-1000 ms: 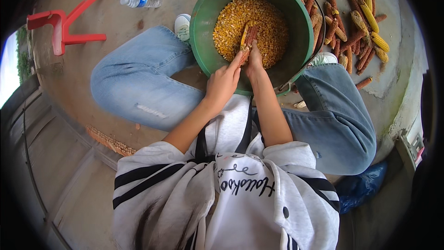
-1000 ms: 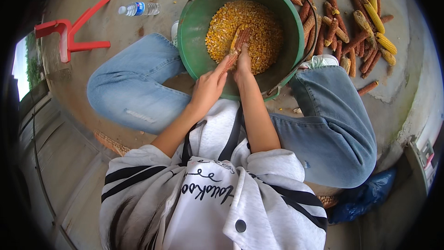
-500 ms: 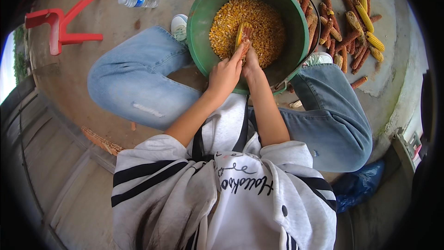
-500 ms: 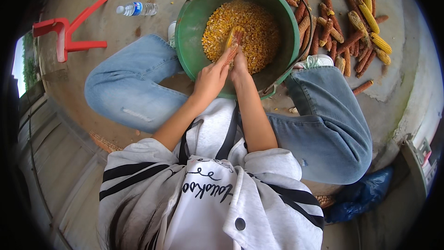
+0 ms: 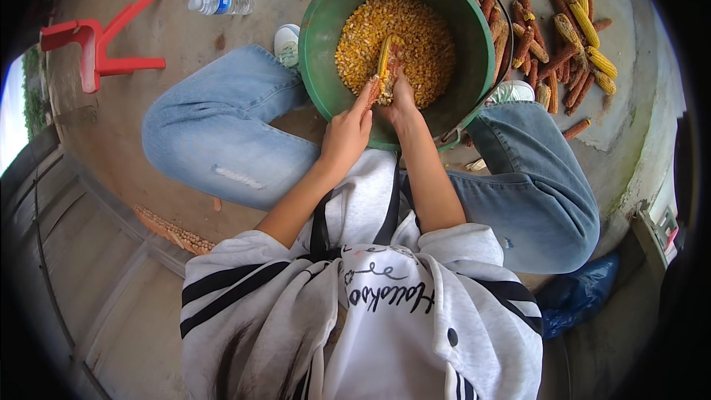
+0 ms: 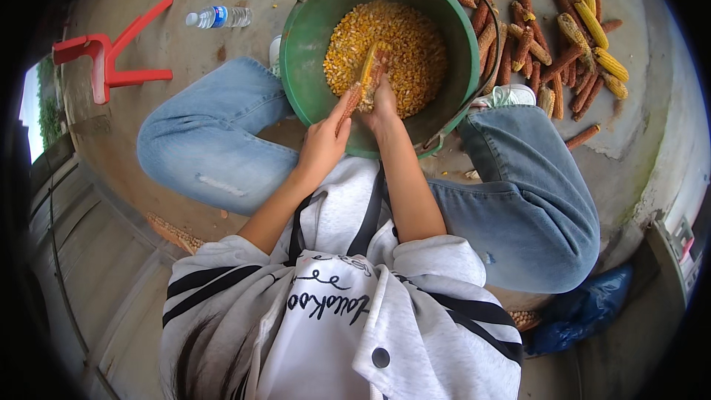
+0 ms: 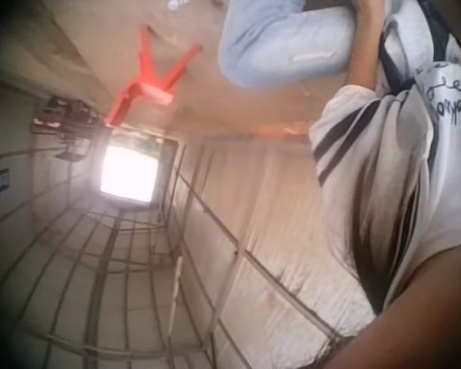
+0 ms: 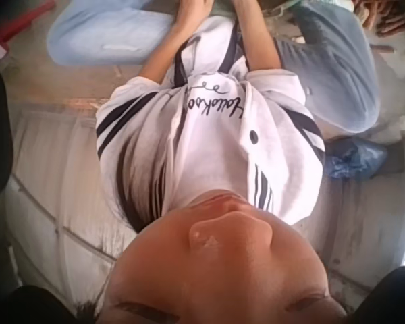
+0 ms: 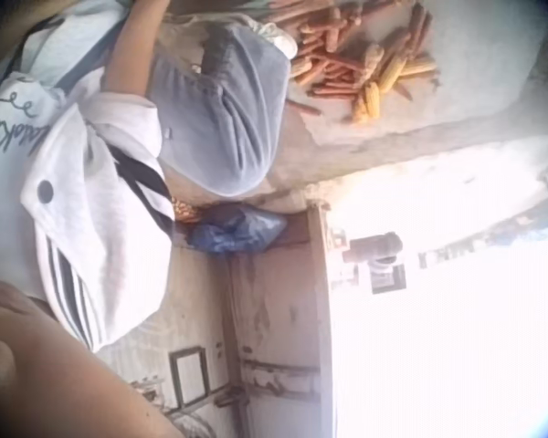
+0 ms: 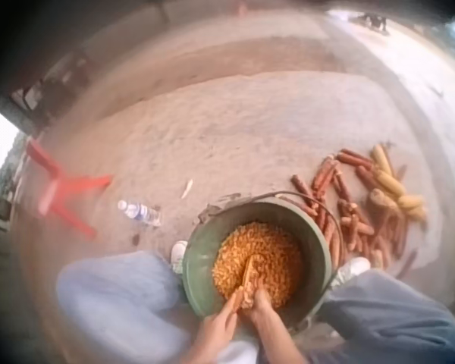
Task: The person sits on the floor and manually removes corn kernels from dried cobs by hand, dropping the kernels into a green bucket. The person handles multiple cobs one at a time, rotating them to remove kernels until the cob is bare, then discards the cob to the side.
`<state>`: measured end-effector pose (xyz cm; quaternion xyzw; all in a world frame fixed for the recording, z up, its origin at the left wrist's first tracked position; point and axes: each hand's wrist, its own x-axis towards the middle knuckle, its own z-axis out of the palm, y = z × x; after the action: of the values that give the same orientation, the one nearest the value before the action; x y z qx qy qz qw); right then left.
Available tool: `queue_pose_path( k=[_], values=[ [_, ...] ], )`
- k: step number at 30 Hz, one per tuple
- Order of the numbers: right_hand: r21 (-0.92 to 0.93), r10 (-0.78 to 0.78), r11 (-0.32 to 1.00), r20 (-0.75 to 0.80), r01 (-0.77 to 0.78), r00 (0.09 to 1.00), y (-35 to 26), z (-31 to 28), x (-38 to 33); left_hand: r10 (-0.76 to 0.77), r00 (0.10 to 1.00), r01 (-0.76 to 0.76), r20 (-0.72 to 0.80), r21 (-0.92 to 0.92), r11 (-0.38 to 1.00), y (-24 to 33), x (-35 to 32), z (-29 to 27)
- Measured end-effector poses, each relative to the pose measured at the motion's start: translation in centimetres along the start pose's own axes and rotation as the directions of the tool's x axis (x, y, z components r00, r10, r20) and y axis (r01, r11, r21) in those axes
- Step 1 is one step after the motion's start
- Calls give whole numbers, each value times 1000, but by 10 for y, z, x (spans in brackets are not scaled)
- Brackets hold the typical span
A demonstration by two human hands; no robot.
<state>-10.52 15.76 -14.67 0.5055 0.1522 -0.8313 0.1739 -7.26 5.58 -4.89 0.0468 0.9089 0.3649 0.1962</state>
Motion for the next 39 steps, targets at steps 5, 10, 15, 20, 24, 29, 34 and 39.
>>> queue_pose_path(
  k=[5,10,15,20,24,29,34,39],
  values=[
    [47,54,997,80,-58,995,-1,4,-3,-133,989,129,63,69,989,6,19,-7],
    [51,-15,999,25,13,1000,1,-8,11,-113,991,116,73,-36,993,3,21,1],
    [-37,18,999,17,-18,1000,4,-1,-1,-16,1000,18,25,-91,996,-2,12,-6],
    [-145,-28,989,-19,25,999,6,2,-12,-189,977,192,102,-19,981,1,34,0],
    [-87,-24,996,-31,22,999,2,2,-7,-100,991,104,85,-46,994,2,11,-3],
    [-194,-36,981,-38,28,999,12,10,-20,-165,983,173,75,-101,980,-4,19,-10],
    [-75,-74,995,-63,69,995,4,2,-7,-195,973,213,125,-146,966,10,14,-10],
    [-206,-123,971,-4,119,992,5,12,-19,-151,987,159,62,-150,976,2,18,-17]
  ],
)
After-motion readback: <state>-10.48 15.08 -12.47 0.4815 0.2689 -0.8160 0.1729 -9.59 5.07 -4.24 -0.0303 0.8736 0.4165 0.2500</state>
